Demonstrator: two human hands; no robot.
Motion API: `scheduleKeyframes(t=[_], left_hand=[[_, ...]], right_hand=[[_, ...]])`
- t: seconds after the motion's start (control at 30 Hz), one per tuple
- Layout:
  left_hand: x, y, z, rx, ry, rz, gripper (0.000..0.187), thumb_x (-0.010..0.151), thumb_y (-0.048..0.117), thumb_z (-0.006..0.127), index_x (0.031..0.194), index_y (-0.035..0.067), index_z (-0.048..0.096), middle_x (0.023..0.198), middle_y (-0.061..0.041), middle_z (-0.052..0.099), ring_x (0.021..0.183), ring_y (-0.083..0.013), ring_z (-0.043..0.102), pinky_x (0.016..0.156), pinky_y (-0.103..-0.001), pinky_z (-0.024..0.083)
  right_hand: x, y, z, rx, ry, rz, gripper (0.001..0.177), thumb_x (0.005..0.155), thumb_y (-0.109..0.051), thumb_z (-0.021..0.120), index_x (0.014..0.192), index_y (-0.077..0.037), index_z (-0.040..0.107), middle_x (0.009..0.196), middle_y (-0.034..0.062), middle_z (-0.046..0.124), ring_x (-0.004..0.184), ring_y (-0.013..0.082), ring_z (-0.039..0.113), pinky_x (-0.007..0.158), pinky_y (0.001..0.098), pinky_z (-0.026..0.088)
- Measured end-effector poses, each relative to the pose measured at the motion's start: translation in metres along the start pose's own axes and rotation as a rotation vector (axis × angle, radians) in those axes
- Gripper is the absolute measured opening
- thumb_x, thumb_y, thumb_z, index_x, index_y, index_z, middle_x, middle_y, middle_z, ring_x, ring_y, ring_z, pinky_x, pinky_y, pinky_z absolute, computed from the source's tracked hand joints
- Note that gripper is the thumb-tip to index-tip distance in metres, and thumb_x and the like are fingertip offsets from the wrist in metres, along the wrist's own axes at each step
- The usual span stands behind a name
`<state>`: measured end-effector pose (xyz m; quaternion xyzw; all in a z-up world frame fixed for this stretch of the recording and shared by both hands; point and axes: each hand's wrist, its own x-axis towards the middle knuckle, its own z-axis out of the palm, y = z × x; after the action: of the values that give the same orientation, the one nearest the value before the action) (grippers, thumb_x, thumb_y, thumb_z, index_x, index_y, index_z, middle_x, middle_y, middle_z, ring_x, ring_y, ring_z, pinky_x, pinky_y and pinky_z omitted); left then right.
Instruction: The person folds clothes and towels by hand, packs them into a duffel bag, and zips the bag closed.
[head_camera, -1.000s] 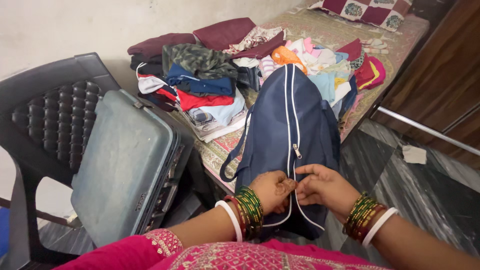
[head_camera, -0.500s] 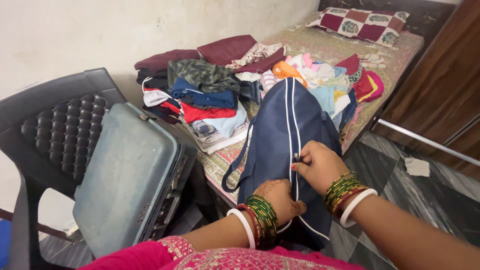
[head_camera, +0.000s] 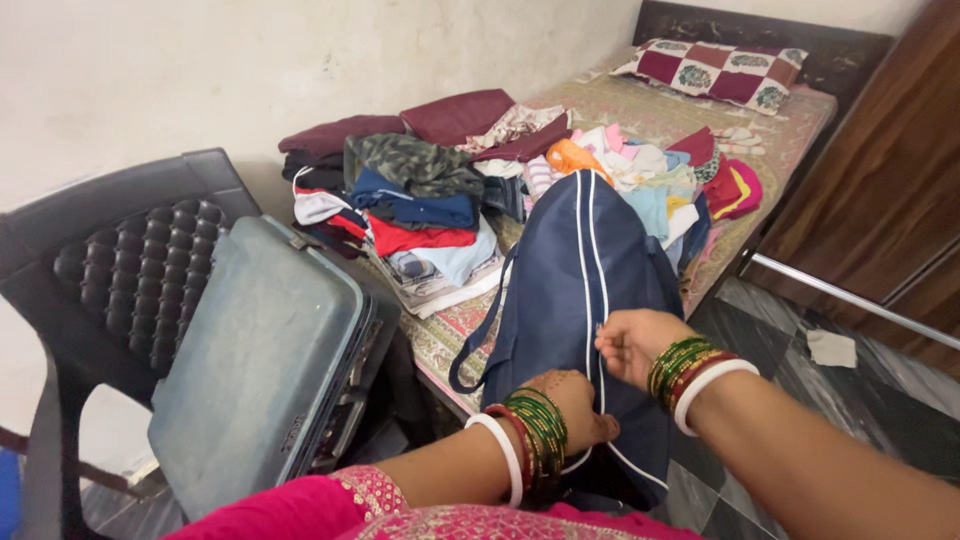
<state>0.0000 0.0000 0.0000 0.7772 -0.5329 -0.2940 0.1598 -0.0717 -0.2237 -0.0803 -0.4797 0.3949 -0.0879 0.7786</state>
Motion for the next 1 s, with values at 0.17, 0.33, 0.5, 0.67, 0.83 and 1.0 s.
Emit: scheduleKeyframes(t=[0.17, 0.33, 0.5, 0.67, 0.83, 1.0], left_hand=[[-0.006, 0.0, 0.007, 0.062, 0.034, 0.016, 0.051, 0.082, 0.047, 0.073, 0.094, -0.002, 0.077, 0.093, -0.025, 0.074, 0.092, -0.0377, 0.074, 0.085, -0.047, 0.057], [-0.003, -0.001, 0.016, 0.111, 0.022, 0.022, 0.053, 0.083, 0.049, 0.07, 0.096, -0.002, 0.077, 0.094, -0.024, 0.076, 0.093, -0.0363, 0.075, 0.085, -0.046, 0.058], [-0.002, -0.003, 0.025, 0.164, 0.025, 0.053, 0.046, 0.079, 0.047, 0.069, 0.102, 0.008, 0.077, 0.103, -0.018, 0.075, 0.098, -0.0332, 0.073, 0.086, -0.046, 0.057], [-0.017, -0.003, 0.033, 0.161, -0.025, 0.018, 0.054, 0.081, 0.057, 0.069, 0.1, 0.007, 0.078, 0.102, -0.019, 0.076, 0.098, -0.0319, 0.073, 0.088, -0.043, 0.056], [-0.014, -0.031, 0.046, 0.122, 0.079, 0.2, 0.049, 0.078, 0.051, 0.074, 0.094, 0.005, 0.074, 0.098, -0.018, 0.076, 0.095, -0.0326, 0.072, 0.086, -0.044, 0.055], [0.014, -0.036, 0.038, -0.447, -0.241, -0.139, 0.042, 0.092, 0.034, 0.053, 0.08, -0.002, 0.073, 0.086, -0.023, 0.076, 0.079, -0.0387, 0.075, 0.072, -0.049, 0.061]], right_hand=[[-0.019, 0.01, -0.001, -0.004, 0.085, 0.115, 0.012, 0.087, -0.009, 0.067, 0.078, -0.003, 0.061, 0.069, 0.0059, 0.064, 0.058, 0.015, 0.06, 0.056, 0.0282, 0.052], [-0.033, 0.018, 0.011, -0.08, 0.077, 0.14, 0.012, 0.087, -0.012, 0.065, 0.078, -0.004, 0.062, 0.068, 0.0048, 0.064, 0.056, 0.0142, 0.059, 0.054, 0.0277, 0.051], [-0.059, 0.047, 0.014, -0.149, 0.065, 0.21, 0.008, 0.087, -0.012, 0.065, 0.082, -0.007, 0.066, 0.066, 0.0025, 0.062, 0.055, 0.0126, 0.057, 0.053, 0.026, 0.047], [-0.087, 0.066, 0.01, -0.008, 0.039, 0.284, 0.007, 0.089, -0.009, 0.066, 0.083, -0.007, 0.064, 0.066, 0.0004, 0.064, 0.056, 0.0111, 0.058, 0.055, 0.0247, 0.048], [-0.11, 0.077, 0.009, -0.032, 0.019, 0.332, 0.012, 0.088, -0.015, 0.065, 0.082, -0.005, 0.066, 0.068, 0.0033, 0.065, 0.056, 0.0139, 0.058, 0.055, 0.0284, 0.049], [-0.126, 0.07, 0.022, -0.024, 0.001, 0.265, 0.012, 0.088, -0.015, 0.067, 0.084, -0.004, 0.065, 0.07, 0.0042, 0.065, 0.058, 0.0142, 0.058, 0.056, 0.0289, 0.05]])
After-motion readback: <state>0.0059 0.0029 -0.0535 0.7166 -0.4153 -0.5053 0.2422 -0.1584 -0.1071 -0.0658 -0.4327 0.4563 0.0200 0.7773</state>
